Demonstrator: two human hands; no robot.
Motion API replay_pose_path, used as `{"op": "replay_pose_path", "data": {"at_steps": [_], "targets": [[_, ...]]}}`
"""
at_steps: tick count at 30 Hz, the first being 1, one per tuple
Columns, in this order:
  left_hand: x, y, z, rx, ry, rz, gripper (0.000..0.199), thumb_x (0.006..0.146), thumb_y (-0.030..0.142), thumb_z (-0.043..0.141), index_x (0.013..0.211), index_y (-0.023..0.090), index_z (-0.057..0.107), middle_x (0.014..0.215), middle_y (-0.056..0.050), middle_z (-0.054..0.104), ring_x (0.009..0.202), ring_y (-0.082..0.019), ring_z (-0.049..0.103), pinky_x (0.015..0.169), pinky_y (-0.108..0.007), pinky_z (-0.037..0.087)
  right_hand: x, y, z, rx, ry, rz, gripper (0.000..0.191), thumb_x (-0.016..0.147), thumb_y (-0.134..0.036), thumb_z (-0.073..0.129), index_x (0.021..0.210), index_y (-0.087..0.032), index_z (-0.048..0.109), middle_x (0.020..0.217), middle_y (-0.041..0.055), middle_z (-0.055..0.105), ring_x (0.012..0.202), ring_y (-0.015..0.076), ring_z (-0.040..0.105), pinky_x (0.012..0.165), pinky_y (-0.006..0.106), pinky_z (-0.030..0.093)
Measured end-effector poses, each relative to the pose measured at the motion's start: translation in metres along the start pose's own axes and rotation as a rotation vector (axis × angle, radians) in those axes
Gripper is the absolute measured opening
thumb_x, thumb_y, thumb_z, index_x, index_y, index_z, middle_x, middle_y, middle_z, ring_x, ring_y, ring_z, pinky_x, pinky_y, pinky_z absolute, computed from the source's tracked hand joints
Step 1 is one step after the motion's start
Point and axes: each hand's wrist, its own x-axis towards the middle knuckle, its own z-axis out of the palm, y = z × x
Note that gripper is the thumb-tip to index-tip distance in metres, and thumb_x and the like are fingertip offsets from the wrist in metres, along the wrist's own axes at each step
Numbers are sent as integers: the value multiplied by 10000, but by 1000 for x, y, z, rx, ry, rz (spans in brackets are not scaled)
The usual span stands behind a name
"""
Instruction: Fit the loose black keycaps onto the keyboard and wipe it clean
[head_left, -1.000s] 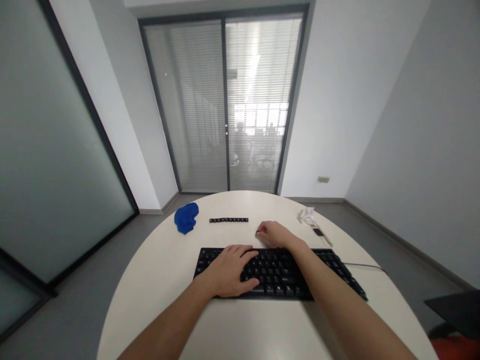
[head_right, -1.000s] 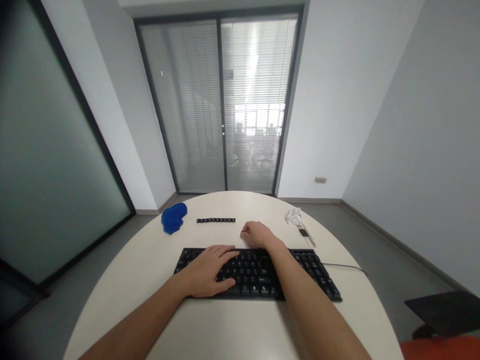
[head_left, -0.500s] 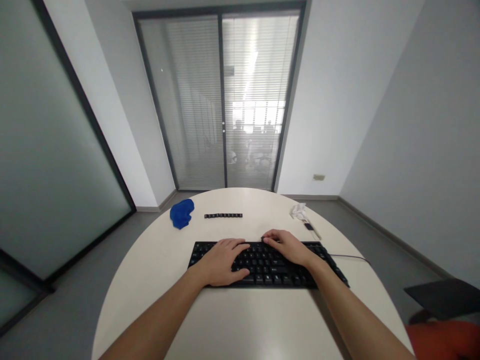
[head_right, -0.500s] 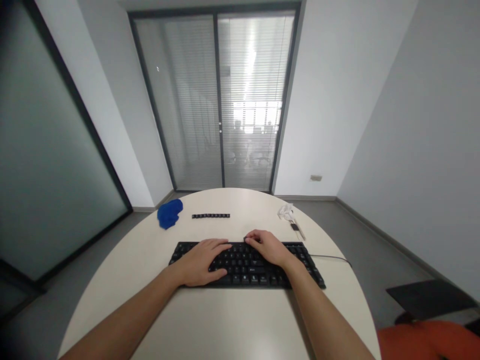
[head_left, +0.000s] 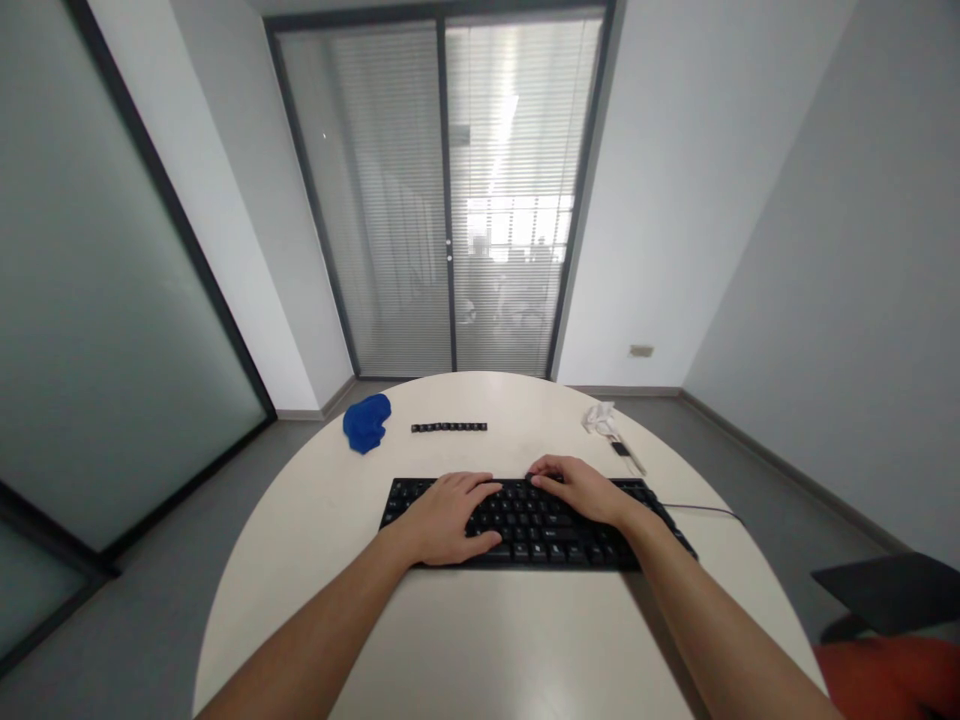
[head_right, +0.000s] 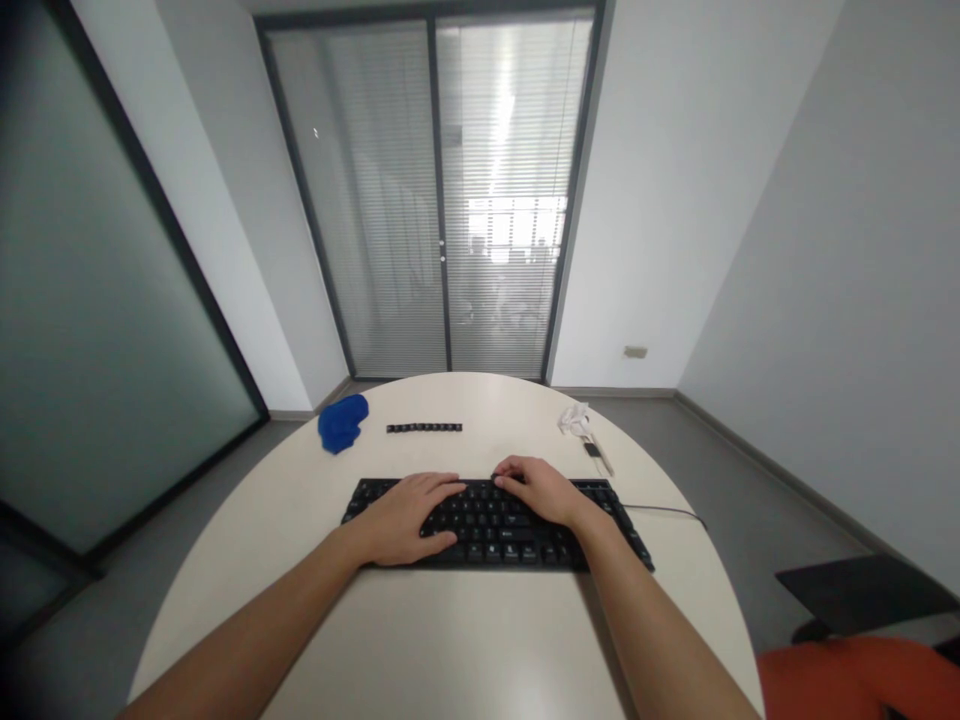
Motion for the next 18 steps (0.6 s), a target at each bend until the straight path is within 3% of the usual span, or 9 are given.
{"op": "replay_pose_path", "data": {"at_steps": [18], "targets": [[0,1,1,2,2,-2,644,877,506,625,1445,243,472,1518,-97,458,1378,-304,439,1178,-485,322,1,5,3,65,60,-6,304,863,-453,661,983,-191,759,994,56,762,935,228,687,896,351,498]]}}
